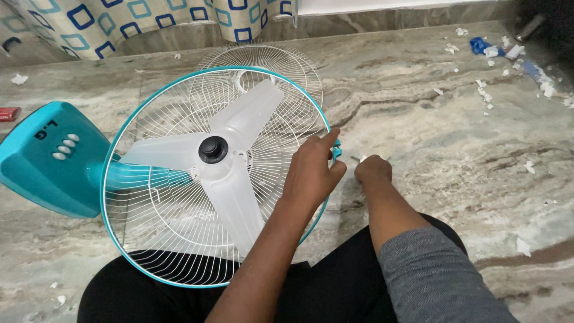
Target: The person assembles an electric fan by attaching the front wire grille to the fan head using a screwdriver. They tighten multiple screws around the grille rim, then place the rear wire grille onto the fan head and begin securing it.
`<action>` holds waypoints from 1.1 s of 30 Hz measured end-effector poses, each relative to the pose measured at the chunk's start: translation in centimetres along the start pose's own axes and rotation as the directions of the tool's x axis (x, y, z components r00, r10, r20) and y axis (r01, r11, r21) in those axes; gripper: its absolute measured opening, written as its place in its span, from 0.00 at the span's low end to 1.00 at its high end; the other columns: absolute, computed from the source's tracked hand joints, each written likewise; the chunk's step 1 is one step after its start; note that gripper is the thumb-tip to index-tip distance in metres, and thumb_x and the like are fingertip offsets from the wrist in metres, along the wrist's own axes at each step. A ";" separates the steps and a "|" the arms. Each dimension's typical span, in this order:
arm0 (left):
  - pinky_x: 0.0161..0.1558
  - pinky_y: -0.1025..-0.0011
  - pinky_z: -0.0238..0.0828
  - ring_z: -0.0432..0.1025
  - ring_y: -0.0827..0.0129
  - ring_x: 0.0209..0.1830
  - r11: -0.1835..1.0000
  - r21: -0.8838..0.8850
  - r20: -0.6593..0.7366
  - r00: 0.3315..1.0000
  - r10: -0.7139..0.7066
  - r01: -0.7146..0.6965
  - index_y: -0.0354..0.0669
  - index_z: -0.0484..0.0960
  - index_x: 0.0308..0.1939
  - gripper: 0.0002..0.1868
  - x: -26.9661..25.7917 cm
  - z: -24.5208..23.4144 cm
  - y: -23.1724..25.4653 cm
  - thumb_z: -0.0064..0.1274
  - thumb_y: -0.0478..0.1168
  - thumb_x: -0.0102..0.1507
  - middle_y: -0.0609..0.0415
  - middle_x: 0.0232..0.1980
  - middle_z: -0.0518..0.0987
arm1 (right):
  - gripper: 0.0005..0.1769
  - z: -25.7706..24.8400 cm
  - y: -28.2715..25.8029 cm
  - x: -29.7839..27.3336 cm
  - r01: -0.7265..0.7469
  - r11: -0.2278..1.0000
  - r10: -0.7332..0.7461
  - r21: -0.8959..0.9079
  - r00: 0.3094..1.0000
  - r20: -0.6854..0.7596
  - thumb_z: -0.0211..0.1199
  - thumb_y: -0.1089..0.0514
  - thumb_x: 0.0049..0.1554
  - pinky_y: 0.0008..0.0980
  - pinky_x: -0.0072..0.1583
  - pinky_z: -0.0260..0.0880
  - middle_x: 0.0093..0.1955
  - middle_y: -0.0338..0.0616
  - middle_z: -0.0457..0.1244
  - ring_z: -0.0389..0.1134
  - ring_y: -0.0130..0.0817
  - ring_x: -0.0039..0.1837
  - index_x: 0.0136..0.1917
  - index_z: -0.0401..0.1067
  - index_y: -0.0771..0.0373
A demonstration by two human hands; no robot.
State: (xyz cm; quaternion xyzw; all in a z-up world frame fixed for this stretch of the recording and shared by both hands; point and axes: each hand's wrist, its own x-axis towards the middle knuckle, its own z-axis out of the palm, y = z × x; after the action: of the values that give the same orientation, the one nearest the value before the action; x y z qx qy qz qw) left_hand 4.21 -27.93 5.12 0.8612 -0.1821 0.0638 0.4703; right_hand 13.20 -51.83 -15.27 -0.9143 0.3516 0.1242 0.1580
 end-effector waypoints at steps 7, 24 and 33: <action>0.45 0.57 0.74 0.78 0.51 0.41 1.000 0.002 0.034 0.999 -0.012 0.012 0.41 0.81 0.58 0.30 0.5 0.1 -0.4 0.61 0.35 0.49 0.39 0.40 0.81 | 0.22 -3.4 -1.8 -3.2 -0.080 0.990 0.083 0.120 0.996 -0.023 0.71 0.52 0.50 0.42 0.62 0.74 0.59 0.59 0.69 0.72 0.51 0.62 0.55 0.77 0.66; 0.38 0.62 0.75 0.79 0.58 0.28 0.998 -0.059 0.062 0.998 0.025 -0.021 0.46 0.80 0.59 0.31 0.6 0.4 -1.8 0.59 0.40 0.50 0.47 0.34 0.84 | 0.15 -9.3 0.9 -27.0 0.377 0.184 -0.097 0.908 0.926 -0.365 0.63 0.60 0.60 0.21 0.40 0.68 0.39 0.40 0.68 0.68 0.21 0.36 0.57 0.78 0.70; 0.37 0.64 0.75 0.79 0.62 0.29 0.994 -0.095 0.031 0.998 0.052 -0.049 0.45 0.81 0.59 0.29 0.3 1.0 -2.5 0.61 0.39 0.52 0.48 0.33 0.83 | 0.12 -9.6 0.4 -28.5 0.519 0.347 -0.082 0.781 0.847 -0.526 0.65 0.64 0.57 0.23 0.41 0.68 0.38 0.45 0.70 0.71 0.25 0.38 0.54 0.80 0.71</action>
State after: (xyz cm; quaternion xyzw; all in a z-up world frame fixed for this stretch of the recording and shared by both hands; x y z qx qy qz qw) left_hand 5.31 -27.65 2.70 0.8340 -0.2144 0.0525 0.5057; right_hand -6.54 -38.53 3.12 -0.7334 0.2061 -0.3059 0.5710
